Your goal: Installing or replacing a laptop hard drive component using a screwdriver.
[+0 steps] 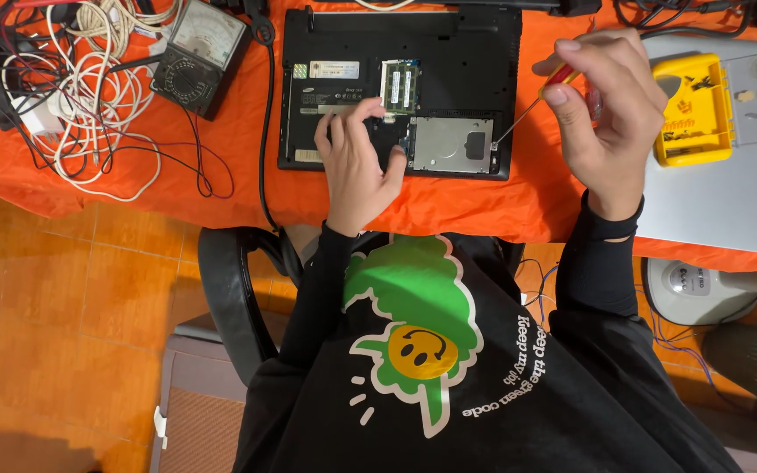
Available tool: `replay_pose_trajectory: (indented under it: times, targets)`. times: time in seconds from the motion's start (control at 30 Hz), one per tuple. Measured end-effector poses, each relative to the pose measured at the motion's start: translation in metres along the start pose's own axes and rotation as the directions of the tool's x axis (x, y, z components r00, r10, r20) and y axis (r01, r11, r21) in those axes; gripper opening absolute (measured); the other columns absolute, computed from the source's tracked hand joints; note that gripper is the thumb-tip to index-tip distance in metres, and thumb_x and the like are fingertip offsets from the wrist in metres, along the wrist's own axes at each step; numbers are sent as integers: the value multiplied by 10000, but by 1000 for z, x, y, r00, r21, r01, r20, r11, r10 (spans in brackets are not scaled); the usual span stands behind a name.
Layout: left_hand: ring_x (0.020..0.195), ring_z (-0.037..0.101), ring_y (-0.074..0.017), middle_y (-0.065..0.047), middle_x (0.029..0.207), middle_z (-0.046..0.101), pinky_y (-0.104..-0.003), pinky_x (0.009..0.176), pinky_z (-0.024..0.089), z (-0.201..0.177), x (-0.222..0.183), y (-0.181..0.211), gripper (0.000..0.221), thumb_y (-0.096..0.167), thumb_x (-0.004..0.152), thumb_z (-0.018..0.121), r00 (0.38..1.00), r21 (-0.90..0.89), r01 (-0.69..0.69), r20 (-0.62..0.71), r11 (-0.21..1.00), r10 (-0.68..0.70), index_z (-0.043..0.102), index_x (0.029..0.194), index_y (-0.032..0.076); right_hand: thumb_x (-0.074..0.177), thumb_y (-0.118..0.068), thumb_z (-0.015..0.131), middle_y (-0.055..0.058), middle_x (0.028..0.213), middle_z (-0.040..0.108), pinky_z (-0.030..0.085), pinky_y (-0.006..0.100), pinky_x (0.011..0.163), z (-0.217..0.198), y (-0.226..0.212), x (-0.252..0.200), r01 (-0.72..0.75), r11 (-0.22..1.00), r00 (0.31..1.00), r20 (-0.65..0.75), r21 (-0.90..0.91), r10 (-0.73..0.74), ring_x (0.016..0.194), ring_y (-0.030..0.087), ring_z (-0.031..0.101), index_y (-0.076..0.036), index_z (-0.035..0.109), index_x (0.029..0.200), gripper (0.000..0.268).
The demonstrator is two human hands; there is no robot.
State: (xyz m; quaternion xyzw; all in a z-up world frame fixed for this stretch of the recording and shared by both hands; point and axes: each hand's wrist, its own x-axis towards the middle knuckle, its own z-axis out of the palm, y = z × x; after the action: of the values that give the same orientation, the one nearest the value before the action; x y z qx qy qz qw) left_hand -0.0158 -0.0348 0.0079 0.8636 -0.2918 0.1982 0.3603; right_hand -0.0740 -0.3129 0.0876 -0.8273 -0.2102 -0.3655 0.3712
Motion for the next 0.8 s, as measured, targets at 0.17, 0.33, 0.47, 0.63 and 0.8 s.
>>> replay_pose_trajectory:
  times: [0.17,0.33,0.47,0.63,0.8]
  targets:
    - [1382,444,-310,-135,1367,527,-582,1250,197,1,3,5,644,143,840,710,999,51,47,7,998,-47,403,1399,54,1135,-72,725,145,1099,699,494,336,949,0,3,-3,11,999,1000,-7,34,-11,1071,261,634,2,647,1331,224]
    - [1438,390,-331,-152,1420,477,-614,1267,151,6,5,3,689,139,802,696,992,73,108,50,991,-112,373,1404,56,1142,-66,727,156,1126,673,505,320,908,0,7,-5,-13,997,1000,-3,77,13,1072,255,666,13,652,1337,224]
    - [1476,324,-359,-202,1510,404,-621,1277,79,5,4,-1,698,150,799,710,991,91,113,65,989,-120,350,1390,62,1146,-56,722,153,1124,679,496,326,905,-1,4,-4,23,998,1000,1,59,-23,1076,264,656,22,653,1335,216]
    - [1528,294,-364,-199,1557,383,-619,1315,24,2,3,-9,674,149,827,712,987,-30,110,122,993,-106,347,1387,63,1142,-52,723,153,1117,683,504,330,934,-3,6,-3,38,998,999,-5,52,-38,1082,268,646,25,654,1337,221]
    - [1526,308,-351,-198,1576,389,-617,1318,7,5,3,-8,689,135,788,703,983,-24,144,122,989,-140,360,1382,68,1142,-35,721,141,1107,691,495,333,947,-2,7,-3,51,998,999,3,39,-52,1087,270,641,24,654,1342,219]
